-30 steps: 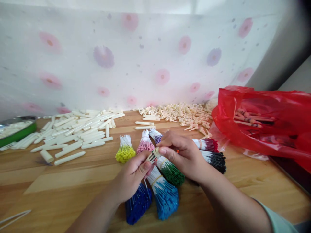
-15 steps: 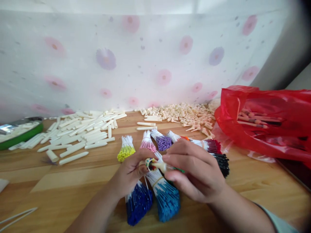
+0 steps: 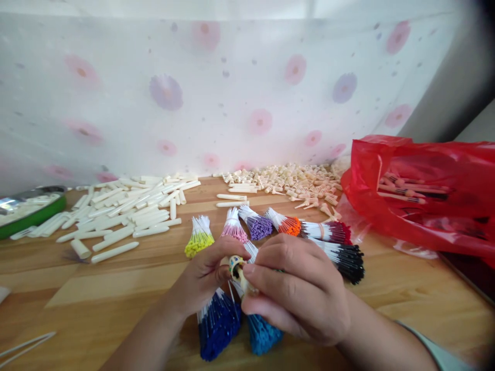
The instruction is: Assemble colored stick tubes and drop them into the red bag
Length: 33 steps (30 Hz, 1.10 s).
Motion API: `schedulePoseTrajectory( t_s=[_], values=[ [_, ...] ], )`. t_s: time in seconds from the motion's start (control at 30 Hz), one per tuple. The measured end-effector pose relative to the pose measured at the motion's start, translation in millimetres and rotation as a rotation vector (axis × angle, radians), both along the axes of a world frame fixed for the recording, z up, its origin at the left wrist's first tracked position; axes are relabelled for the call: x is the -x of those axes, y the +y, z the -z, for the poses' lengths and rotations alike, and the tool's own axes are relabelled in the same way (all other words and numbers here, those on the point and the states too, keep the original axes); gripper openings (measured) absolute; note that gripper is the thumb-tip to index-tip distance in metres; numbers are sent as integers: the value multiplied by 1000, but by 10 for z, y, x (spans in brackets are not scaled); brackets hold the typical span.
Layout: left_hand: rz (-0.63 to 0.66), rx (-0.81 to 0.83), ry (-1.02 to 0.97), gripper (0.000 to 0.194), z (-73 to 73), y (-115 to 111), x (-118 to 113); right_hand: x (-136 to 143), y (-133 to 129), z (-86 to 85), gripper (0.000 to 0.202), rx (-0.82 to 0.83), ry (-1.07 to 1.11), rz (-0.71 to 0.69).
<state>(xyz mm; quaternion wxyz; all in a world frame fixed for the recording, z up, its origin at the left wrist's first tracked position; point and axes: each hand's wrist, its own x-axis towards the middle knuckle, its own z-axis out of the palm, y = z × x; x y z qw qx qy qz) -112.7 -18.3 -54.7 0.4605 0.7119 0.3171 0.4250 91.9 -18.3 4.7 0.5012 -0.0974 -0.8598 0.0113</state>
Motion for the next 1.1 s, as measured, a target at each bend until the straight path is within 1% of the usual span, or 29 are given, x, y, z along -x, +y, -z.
schedulePoseTrajectory(
  t_s=[0.13, 0.3, 0.43, 0.6, 0.67, 0.77, 0.83, 0.97, 1.1],
  values=[
    [-6, 6, 26, 19, -14, -6, 5, 4, 6, 2, 17, 3, -13, 1],
    [5, 15, 11, 18, -7, -5, 11, 0, -2, -4, 17, -25, -4, 5],
    [26, 18, -5, 17, -18, -12, -3, 5, 1, -10, 15, -32, -20, 33],
    [41, -19, -15, 19, -15, -9, -2, 22, -4, -12, 15, -56, -37, 53],
    [23, -16, -10, 22, -3, -8, 3, 35, 5, 9, 13, -42, -37, 62],
    [-43, 39, 25, 32, 11, -24, -2, 51, 58, 74, 10, 46, -4, 97],
    [-85, 74, 65, 36, 13, -48, -23, 57, 119, 127, 10, 150, 32, 118],
    [-93, 138, 100, 40, 6, -106, -107, 73, 222, 192, 19, 365, 51, 148],
    [-130, 234, 68, 38, 22, -150, -187, 109, 262, 212, 26, 466, 49, 158]
  ],
)
